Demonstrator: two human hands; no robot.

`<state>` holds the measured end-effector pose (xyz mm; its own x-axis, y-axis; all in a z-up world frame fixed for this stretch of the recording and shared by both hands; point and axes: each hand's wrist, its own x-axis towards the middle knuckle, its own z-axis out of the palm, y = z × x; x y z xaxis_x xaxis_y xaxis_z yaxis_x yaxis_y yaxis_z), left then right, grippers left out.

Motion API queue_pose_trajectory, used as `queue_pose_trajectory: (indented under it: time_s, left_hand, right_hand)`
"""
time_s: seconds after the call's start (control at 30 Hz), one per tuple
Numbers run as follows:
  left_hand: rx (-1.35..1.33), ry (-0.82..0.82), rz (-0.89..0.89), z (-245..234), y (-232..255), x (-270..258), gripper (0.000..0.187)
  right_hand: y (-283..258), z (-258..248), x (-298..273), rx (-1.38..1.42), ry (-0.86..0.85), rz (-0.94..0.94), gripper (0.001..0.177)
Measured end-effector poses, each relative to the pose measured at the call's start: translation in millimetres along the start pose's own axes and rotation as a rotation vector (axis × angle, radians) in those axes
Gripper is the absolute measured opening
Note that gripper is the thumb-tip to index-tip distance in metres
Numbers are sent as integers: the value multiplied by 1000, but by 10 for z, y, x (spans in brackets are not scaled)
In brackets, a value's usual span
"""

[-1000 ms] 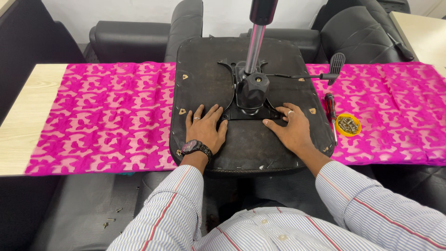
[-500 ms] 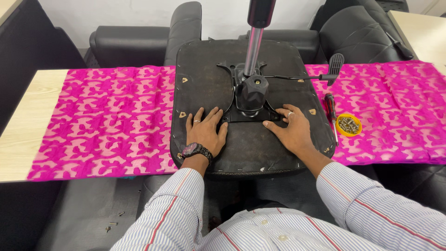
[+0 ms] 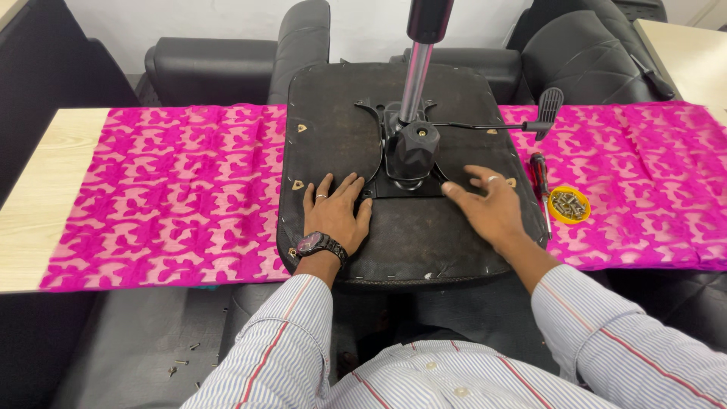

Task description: The person uses a screwdriver to fasten screws into the underside of an office chair seat, then flips the seat upright and aligns the gas-lift column with the seat base. They continue to tighten screws to secure the column to the seat.

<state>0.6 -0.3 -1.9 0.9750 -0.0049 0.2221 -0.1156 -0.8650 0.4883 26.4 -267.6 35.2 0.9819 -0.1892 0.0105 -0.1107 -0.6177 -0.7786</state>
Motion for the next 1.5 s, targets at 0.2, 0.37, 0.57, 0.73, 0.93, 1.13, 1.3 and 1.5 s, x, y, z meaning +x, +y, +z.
queue_pose_trajectory:
  time_s: [0.2, 0.37, 0.57, 0.73, 0.93, 1.13, 1.3, 1.5]
  left_hand:
    - [7, 4, -12, 7, 13, 6, 49]
    - [9, 36, 2, 8, 24, -12, 49]
    - [9, 50, -6, 10, 41, -14, 48]
    - [9, 52, 0, -3, 60, -15, 48]
    - [23, 36, -10, 4, 64, -17, 49]
    - [42, 2, -32, 13, 66, -45, 52]
    - [74, -34, -66, 53, 127, -57, 56]
    - [50, -33, -64, 57, 144, -107, 65]
  right_hand:
    - [699, -602, 584, -223, 484, -3, 37]
    - [1458, -1019, 967, -307, 483, 380, 37]
    - [1973, -1153, 859, -523, 378, 305, 47]
    - [1881, -1195, 909, -514, 262, 402, 47]
    - [1780, -1230, 1026, -486, 268, 263, 36]
    - [1264, -1168, 725, -334, 399, 16, 30]
    - [571, -917, 410, 94, 316, -253, 42]
    - [-29, -602, 190, 176, 218, -319, 38]
